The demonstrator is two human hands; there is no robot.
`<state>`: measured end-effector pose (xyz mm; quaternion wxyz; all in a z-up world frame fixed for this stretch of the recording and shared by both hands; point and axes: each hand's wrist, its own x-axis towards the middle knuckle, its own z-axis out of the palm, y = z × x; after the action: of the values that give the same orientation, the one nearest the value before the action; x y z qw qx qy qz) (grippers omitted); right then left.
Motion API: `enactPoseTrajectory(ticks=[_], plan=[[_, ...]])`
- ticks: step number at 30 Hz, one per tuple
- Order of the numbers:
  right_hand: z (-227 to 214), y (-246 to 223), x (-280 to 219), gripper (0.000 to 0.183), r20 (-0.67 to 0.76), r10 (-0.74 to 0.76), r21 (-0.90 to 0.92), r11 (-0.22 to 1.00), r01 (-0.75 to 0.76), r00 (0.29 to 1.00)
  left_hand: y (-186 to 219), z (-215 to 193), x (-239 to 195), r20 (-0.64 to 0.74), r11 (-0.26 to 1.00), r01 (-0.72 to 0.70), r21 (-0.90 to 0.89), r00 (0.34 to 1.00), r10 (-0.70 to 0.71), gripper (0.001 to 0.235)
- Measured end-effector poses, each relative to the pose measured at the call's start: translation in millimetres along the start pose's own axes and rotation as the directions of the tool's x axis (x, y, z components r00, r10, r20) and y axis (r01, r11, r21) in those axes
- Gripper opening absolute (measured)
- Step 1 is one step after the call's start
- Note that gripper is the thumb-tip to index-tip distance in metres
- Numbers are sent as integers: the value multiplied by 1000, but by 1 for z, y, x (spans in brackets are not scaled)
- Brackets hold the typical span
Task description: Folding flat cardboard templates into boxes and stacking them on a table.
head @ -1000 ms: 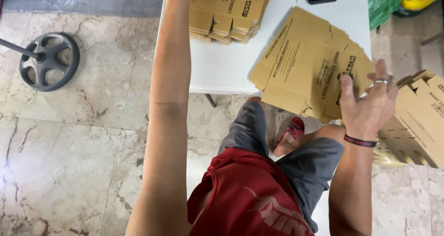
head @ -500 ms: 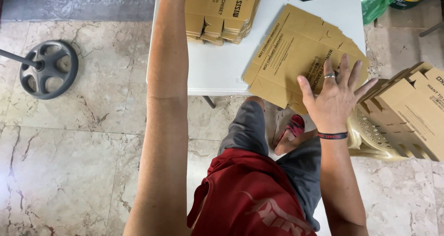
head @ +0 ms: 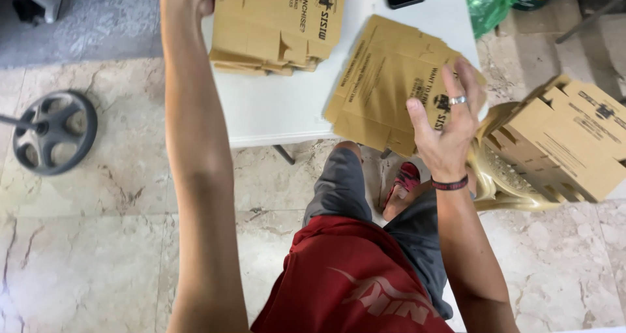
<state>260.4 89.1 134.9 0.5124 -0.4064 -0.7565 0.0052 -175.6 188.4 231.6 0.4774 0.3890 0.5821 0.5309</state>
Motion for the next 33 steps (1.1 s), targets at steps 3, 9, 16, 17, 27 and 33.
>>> enactPoseTrajectory(ticks=[3,9,16,17,27,33], plan=[[-8,-1,16,78,160,255,331,896,-296,953,0,37,-27,95,998,-12,-67,995,19,31],[-44,-7,26,63,628,202,636,424,-645,751,-50,100,-79,528,920,-272,-281,757,385,44],[-29,12,-1,52,271,359,82,916,-393,893,-61,182,-129,371,965,-261,22,899,234,56],[-16,25,-9,50,132,251,-125,964,-235,959,-65,200,-139,246,862,-399,313,911,332,57],[-56,45,-17,24,124,273,965,190,-180,954,-84,168,-113,456,786,-147,-601,744,488,35],[-87,3,20,79,212,228,961,128,-245,950,-90,161,-96,463,842,-382,-381,710,531,24]])
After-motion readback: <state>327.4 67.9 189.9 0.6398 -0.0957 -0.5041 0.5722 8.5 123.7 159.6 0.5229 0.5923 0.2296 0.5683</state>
